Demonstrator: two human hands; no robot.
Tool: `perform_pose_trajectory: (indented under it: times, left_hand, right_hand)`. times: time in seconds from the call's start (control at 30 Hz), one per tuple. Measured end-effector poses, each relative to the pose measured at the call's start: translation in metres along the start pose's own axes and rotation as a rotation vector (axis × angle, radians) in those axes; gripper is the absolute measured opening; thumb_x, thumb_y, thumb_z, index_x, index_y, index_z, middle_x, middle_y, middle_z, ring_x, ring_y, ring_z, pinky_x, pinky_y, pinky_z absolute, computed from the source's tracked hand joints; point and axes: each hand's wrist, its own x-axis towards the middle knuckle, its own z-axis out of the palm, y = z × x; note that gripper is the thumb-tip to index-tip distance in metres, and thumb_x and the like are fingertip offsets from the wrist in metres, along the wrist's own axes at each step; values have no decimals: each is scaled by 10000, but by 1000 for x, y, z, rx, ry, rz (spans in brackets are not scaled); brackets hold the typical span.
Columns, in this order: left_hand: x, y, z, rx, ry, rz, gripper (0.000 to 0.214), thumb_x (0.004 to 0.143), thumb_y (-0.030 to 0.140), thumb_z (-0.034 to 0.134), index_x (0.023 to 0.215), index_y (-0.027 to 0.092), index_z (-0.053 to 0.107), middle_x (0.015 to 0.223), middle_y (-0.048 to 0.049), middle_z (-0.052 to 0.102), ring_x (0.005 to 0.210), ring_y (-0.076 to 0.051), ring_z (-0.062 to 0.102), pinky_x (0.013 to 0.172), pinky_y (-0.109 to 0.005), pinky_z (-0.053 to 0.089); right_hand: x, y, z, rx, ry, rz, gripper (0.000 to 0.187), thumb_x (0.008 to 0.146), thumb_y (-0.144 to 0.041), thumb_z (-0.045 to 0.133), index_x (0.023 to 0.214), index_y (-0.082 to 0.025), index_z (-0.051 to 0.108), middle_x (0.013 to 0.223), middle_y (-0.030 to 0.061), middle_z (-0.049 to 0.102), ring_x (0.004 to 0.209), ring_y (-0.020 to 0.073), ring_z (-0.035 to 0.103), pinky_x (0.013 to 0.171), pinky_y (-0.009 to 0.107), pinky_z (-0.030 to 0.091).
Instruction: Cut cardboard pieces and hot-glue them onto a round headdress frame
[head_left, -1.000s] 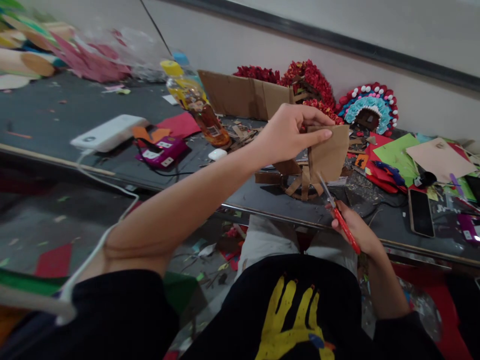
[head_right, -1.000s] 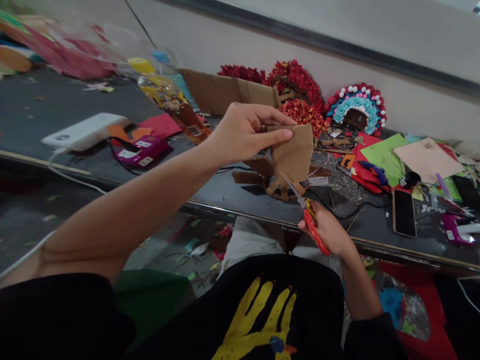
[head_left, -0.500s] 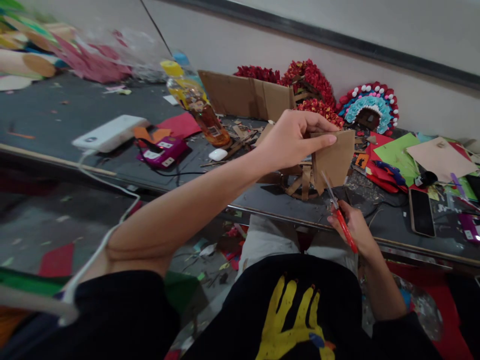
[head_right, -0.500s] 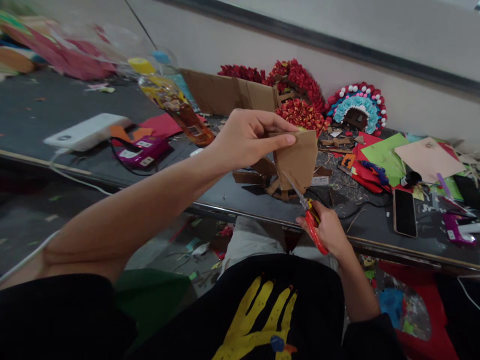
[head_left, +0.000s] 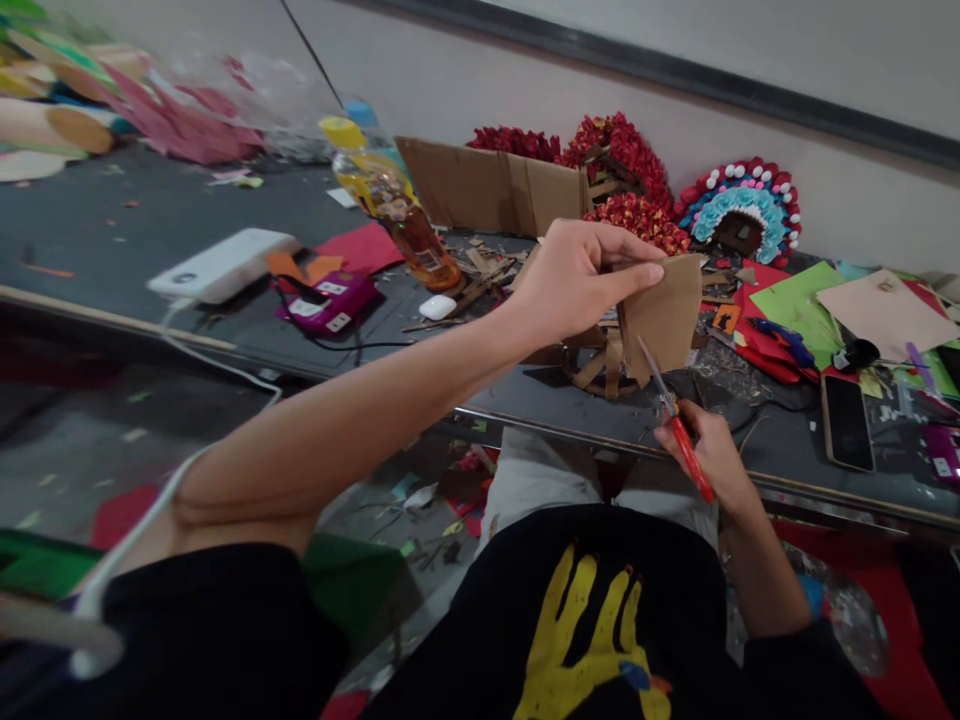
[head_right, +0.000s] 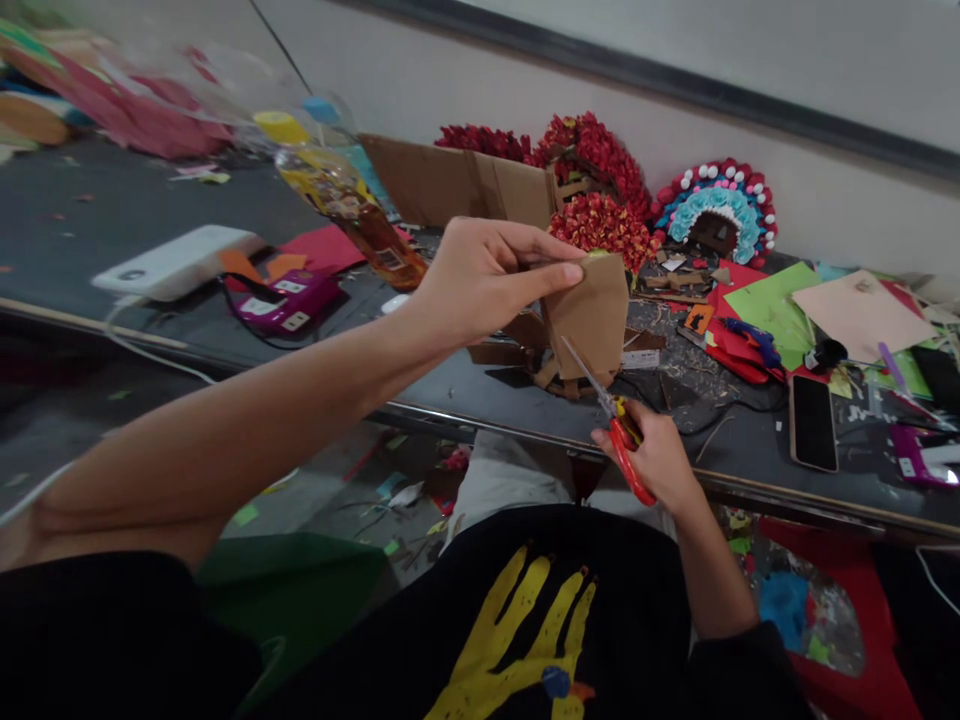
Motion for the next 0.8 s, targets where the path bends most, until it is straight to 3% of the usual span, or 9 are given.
perform_pose_trajectory:
  times: [0.27, 0.43, 0.8]
  left_hand:
    - [-4, 5, 1, -99, -2, 7, 213, 746, 264, 648, 899, 124, 692, 763, -48, 693, 756, -156, 623, 655, -253, 514]
    - [-1, 6, 5, -160, 13, -2, 185, 729, 229, 664, 879, 126, 698, 783, -58, 704, 753, -155, 633, 667, -255, 522]
    - [2, 0, 4, -130, 38, 6, 182, 733, 226, 667, 884, 130, 698, 808, -72, 715, 805, -179, 649, 704, -271, 538]
  right_hand:
    - [-1, 2, -1, -108, 110, -42, 356, 753, -516, 561, 594, -208, 480, 452, -40, 433, 404, 82, 361, 452, 213, 300]
    - [0, 5, -12, -102, -32, -37, 350, 753, -527, 547, 742, -177, 540, 574, -17, 527, 502, 103, 454, 518, 213, 362]
    - [-2, -6, -20, -103, -159, 58, 419, 779, -565, 465, 871, -163, 544, 631, -16, 504, 582, 140, 480, 575, 249, 369]
